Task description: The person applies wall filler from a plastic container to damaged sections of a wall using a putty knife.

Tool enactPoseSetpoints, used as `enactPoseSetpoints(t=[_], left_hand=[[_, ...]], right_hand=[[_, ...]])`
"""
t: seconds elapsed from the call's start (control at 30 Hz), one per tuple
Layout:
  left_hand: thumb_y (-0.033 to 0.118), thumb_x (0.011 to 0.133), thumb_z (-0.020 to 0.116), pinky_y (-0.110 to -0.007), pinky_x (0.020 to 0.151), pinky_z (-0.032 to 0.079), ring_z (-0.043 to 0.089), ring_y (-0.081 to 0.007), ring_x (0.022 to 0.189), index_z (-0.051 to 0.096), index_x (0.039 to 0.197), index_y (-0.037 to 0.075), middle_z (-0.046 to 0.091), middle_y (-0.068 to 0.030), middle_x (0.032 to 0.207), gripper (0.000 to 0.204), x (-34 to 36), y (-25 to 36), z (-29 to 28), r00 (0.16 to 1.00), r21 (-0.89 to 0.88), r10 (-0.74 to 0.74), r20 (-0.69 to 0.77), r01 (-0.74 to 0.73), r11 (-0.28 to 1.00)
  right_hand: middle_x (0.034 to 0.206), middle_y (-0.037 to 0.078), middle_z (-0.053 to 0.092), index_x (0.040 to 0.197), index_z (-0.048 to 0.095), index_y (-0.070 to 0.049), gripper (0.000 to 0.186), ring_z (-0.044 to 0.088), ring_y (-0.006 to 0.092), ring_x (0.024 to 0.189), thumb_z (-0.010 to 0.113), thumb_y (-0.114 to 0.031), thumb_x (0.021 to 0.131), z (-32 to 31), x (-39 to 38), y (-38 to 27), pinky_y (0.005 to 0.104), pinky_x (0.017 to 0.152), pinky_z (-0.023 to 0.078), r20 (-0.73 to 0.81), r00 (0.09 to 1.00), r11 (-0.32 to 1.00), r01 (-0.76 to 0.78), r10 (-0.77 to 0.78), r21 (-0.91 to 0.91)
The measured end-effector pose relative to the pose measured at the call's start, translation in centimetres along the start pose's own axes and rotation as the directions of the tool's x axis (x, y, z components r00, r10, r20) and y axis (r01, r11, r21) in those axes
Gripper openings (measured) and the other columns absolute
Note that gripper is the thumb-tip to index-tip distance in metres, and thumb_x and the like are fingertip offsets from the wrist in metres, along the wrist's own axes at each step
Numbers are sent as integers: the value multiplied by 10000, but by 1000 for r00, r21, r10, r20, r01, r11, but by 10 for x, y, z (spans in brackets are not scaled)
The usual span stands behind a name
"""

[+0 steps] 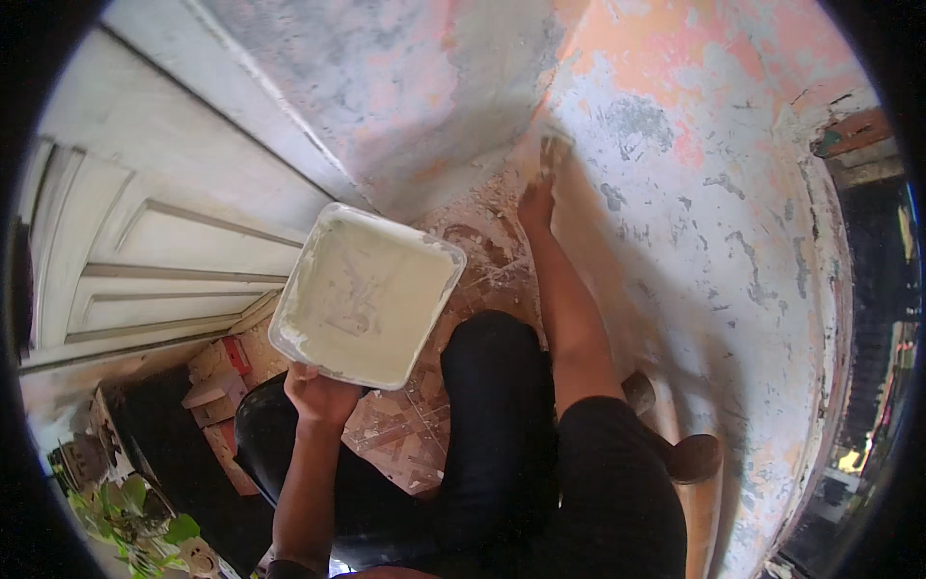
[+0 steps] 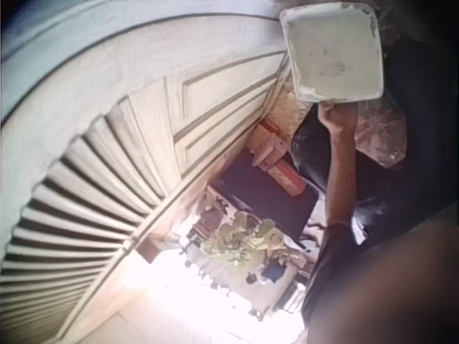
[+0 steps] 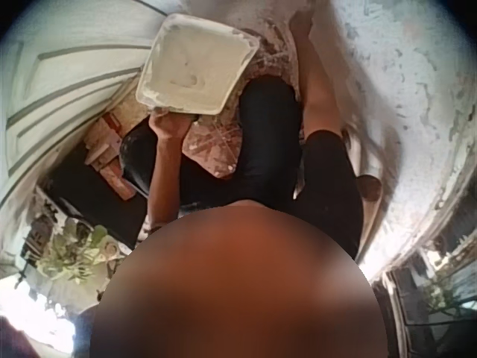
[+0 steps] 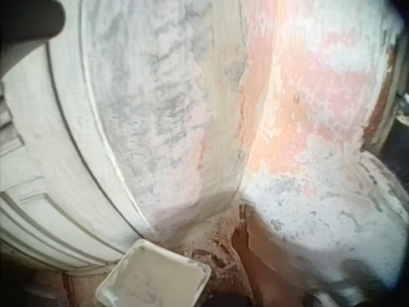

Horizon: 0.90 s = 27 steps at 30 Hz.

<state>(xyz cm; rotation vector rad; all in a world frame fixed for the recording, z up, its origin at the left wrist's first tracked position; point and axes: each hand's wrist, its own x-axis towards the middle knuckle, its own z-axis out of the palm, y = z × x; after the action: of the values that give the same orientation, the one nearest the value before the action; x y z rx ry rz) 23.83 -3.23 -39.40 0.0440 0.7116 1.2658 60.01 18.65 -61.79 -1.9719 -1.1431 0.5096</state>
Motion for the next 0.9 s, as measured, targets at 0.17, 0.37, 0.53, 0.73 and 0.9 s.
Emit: enactPoseSetpoints(t=[0.17,0.37,0.53,0.73,0.9], left_hand=[[217,593,554,-485,1050,344,429,-340,1241,369,1361,53,453,-124,1339,807,-8,7,11,990,-26,59,126,-56,998],[321,621,544,-620,983,343,411,-373,1254,352,1390,111,415,-134,1374,820,-24,19,-13,986,34,71,148,-77,996],[341,672,567,-622,978,361,411,-370,1259,342,1397,105,405,-139,1384,795,-55,28,3,969,33,117,219,-127,991],[300,672,607,-536,1036,355,421,-340,1265,354,1393,96,440,-127,1365,791,-75,32,15,983,-57,90,162,-82,995],[226,639,598,-478,1062,347,442,-319,1252,389,1364,71,471,-114,1340,770,-53,70,0,988,-3,36,150,-36,999]], right_hand=[[1010,291,604,1352,308,26,478,595,432,942,457,-173,943,-44,-80,22,474,790,456,-10,1000,999,-9,8,-45],[705,115,559,1093,453,6,273,575,225,653,465,-233,964,-108,-89,-35,358,601,443,5,1000,937,-31,31,347],[605,109,515,871,429,-45,236,566,230,553,438,-257,974,-119,-20,-113,370,524,428,-77,992,912,119,-96,392],[911,297,596,1065,478,17,268,546,497,904,405,-222,966,-93,99,-109,515,788,409,-290,955,961,130,-55,245],[922,276,597,1070,453,9,260,564,475,866,409,-227,971,-25,49,-65,498,742,430,-249,967,998,53,-47,18]])
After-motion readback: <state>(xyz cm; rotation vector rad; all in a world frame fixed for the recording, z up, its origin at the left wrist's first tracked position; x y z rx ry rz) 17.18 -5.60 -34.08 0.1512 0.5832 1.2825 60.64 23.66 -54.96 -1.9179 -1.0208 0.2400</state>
